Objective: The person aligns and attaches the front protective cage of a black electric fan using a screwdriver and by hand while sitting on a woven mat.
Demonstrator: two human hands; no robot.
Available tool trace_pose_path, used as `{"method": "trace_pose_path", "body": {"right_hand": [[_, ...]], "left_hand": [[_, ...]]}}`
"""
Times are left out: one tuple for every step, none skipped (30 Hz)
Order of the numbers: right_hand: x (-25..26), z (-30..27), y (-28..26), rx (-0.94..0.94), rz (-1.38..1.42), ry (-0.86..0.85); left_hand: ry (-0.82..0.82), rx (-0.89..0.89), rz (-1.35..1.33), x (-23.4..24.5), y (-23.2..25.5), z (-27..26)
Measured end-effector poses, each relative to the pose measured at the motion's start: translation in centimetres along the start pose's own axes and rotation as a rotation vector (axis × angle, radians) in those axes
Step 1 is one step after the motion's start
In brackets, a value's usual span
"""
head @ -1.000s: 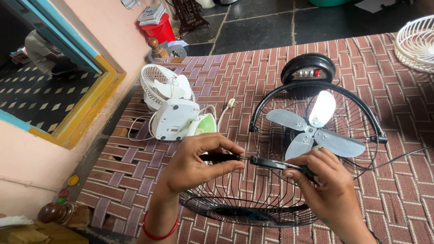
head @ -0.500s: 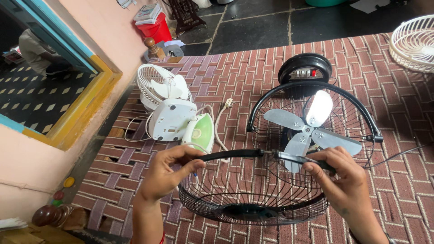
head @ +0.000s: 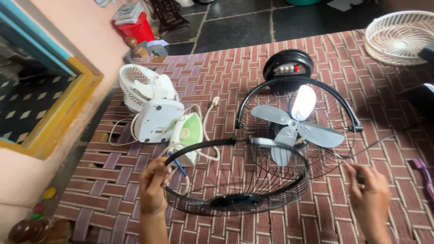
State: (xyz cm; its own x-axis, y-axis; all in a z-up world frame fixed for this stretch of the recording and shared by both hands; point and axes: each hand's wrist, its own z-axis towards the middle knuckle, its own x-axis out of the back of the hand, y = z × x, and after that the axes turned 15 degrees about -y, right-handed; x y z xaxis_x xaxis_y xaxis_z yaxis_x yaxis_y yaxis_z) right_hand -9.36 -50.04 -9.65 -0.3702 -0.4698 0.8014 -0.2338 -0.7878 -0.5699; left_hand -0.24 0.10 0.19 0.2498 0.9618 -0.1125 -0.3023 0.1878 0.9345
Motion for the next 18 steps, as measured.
{"method": "trace_pose_path", "body": {"right_hand": [[0.3,-0.3,2.1,-0.111,-0.178,-0.020],[0.8,-0.7,4.1,-0.122,-0.183,-0.018],[1.3,-1.1,5.7,-0.151,-0.419,0.016],[1.3,-1.4,6.7,-0.168,-0.538,0.032],[1.4,-1.6,7.3,-0.187,-0.657,0.050],[1.5,-1.2,7.7,-0.089,-0.758,0.171],[1.7,-1.1,7.9,0.010,-0.858,0.291],[1.3,-0.7,7.4,0.089,-0.570,0.262],[1.0,-0.6,6.7,0.072,-0.228,0.117],[0.9,-0.6,5.7,0.018,0.113,0.016],[0.2,-0.5,3.9,-0.128,0.509,-0.202],[-0.4,-0.4,1.9,0.148,0.767,-0.250],[-0.6,-0.3,-0.2,0.432,1.017,-0.291],[-0.3,-0.2,-1.8,0.433,1.015,-0.286],[0.2,-0.2,-2.9,0.324,1.296,-0.294],[0.7,-0.2,-3.5,0.204,1.574,-0.298],[1.1,-0.1,-3.7,0.206,1.573,-0.295],[1.4,0.1,-3.5,0.199,1.574,-0.215]], "left_hand": [[-0.012,-0.037,0.020,-0.1,0.4,-0.2],[-0.023,-0.072,0.041,-0.4,0.7,-0.4],[-0.032,-0.066,0.034,-0.8,0.9,-0.3],[-0.040,-0.060,0.058,-1.3,1.2,-0.1],[-0.047,-0.054,0.082,-1.8,1.5,0.3],[-0.054,-0.054,0.078,-2.5,1.8,0.7],[-0.065,-0.060,0.072,-3.1,2.0,1.1],[-0.075,-0.067,0.069,-3.8,2.1,1.7],[-0.082,-0.069,0.066,-4.4,2.2,2.3],[-0.109,-0.080,0.032,-5.0,2.2,2.8],[-0.136,-0.092,-0.003,-5.5,2.0,3.3],[-0.141,-0.091,-0.005,-6.1,1.7,4.1],[-0.159,-0.051,-0.094,-6.7,1.3,5.0],[-0.174,-0.014,-0.181,-7.3,0.8,5.8],[-0.179,-0.016,-0.183,-7.9,0.2,6.7],[-0.138,0.065,-0.227,-8.5,-0.3,7.6],[-0.097,0.145,-0.270,-9.0,-0.8,8.2],[-0.100,0.142,-0.271,-9.5,-1.2,8.4]]}}
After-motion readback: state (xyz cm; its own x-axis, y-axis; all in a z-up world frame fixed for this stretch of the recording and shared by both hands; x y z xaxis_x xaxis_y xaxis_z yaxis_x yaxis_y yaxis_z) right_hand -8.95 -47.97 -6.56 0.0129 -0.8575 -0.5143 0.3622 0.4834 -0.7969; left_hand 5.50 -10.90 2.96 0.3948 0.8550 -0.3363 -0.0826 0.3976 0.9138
